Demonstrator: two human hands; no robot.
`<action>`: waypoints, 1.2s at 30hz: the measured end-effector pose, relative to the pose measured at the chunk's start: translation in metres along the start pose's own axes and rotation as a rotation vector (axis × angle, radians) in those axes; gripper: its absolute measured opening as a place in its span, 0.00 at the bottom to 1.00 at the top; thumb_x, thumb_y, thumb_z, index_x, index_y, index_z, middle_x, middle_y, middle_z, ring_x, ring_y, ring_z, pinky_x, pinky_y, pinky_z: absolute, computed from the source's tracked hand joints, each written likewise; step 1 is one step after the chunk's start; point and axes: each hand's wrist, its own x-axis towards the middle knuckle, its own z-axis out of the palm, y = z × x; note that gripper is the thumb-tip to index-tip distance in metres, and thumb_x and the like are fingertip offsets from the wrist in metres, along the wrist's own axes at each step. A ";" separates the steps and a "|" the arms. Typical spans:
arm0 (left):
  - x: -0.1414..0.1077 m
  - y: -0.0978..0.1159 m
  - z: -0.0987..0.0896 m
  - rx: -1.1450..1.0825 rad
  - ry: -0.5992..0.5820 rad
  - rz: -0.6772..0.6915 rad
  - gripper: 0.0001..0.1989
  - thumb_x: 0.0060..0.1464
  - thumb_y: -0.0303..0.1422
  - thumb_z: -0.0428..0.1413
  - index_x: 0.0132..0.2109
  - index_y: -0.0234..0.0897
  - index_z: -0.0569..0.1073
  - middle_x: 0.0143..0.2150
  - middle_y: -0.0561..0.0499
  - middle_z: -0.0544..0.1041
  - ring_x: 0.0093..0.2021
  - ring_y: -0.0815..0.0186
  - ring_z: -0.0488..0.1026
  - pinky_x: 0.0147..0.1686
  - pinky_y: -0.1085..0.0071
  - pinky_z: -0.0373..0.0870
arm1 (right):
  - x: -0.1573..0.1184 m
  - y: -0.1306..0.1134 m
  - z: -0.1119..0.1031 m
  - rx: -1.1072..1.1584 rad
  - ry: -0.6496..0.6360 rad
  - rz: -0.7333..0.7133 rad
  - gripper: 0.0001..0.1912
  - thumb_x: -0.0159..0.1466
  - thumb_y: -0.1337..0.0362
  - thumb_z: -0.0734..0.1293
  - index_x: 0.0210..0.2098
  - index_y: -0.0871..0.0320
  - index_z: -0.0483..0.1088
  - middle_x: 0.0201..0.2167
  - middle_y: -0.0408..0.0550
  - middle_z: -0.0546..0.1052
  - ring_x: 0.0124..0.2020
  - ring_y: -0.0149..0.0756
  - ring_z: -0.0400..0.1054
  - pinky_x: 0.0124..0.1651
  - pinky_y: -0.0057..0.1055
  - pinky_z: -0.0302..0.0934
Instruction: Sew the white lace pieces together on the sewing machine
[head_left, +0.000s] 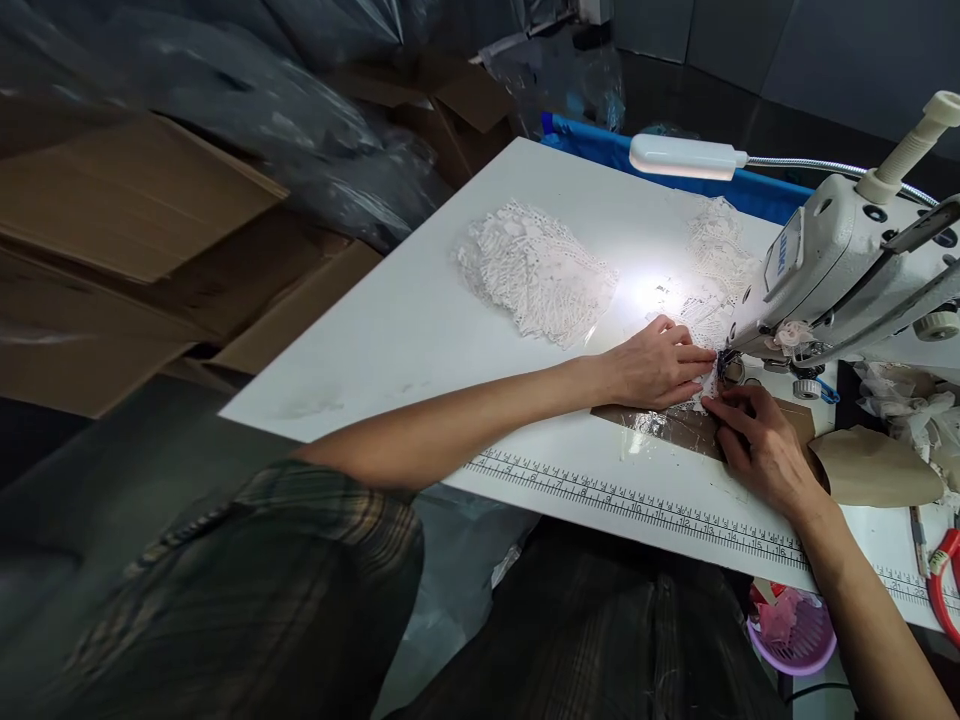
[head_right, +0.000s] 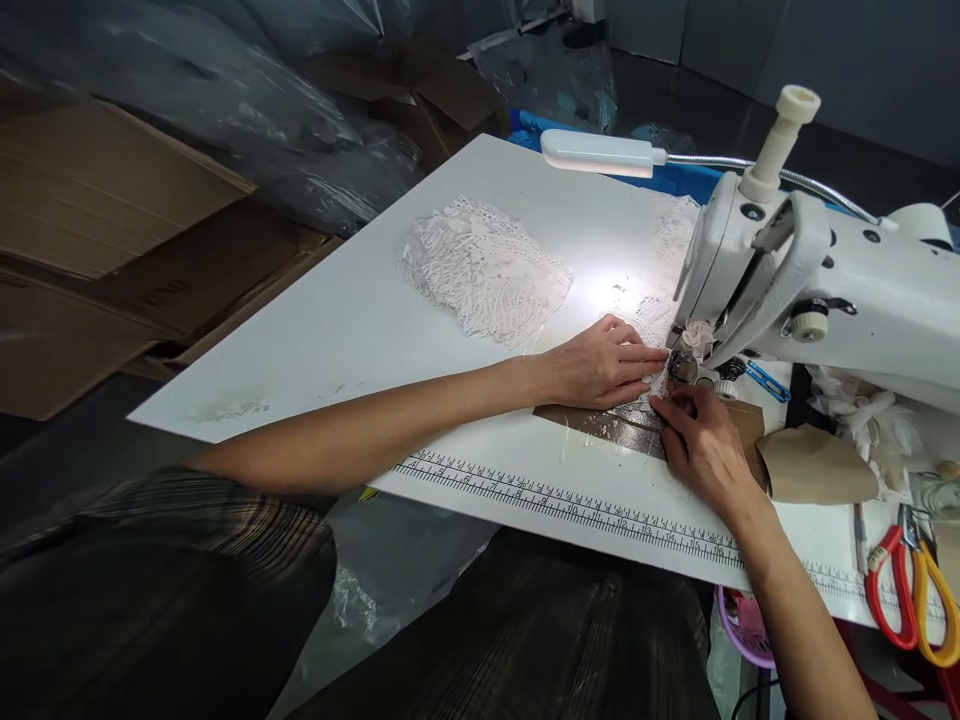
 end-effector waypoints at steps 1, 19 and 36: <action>0.000 -0.001 0.000 -0.014 0.010 -0.001 0.16 0.69 0.37 0.46 0.54 0.40 0.76 0.59 0.48 0.76 0.46 0.57 0.71 0.44 0.60 0.58 | 0.000 0.000 0.000 0.001 -0.002 0.006 0.19 0.66 0.68 0.60 0.52 0.53 0.77 0.46 0.55 0.73 0.42 0.42 0.70 0.46 0.42 0.73; 0.000 -0.003 0.005 0.023 0.087 0.043 0.16 0.68 0.35 0.46 0.53 0.41 0.76 0.58 0.49 0.77 0.45 0.57 0.72 0.44 0.59 0.59 | -0.001 0.002 0.002 0.028 0.043 0.006 0.19 0.66 0.69 0.61 0.50 0.51 0.77 0.46 0.53 0.72 0.45 0.42 0.72 0.46 0.39 0.74; 0.006 0.017 0.000 0.246 0.040 0.017 0.16 0.69 0.34 0.45 0.47 0.33 0.77 0.53 0.44 0.79 0.42 0.59 0.72 0.47 0.58 0.58 | -0.001 0.007 0.009 0.147 0.113 0.044 0.18 0.65 0.69 0.61 0.47 0.51 0.79 0.44 0.51 0.74 0.46 0.39 0.73 0.50 0.38 0.72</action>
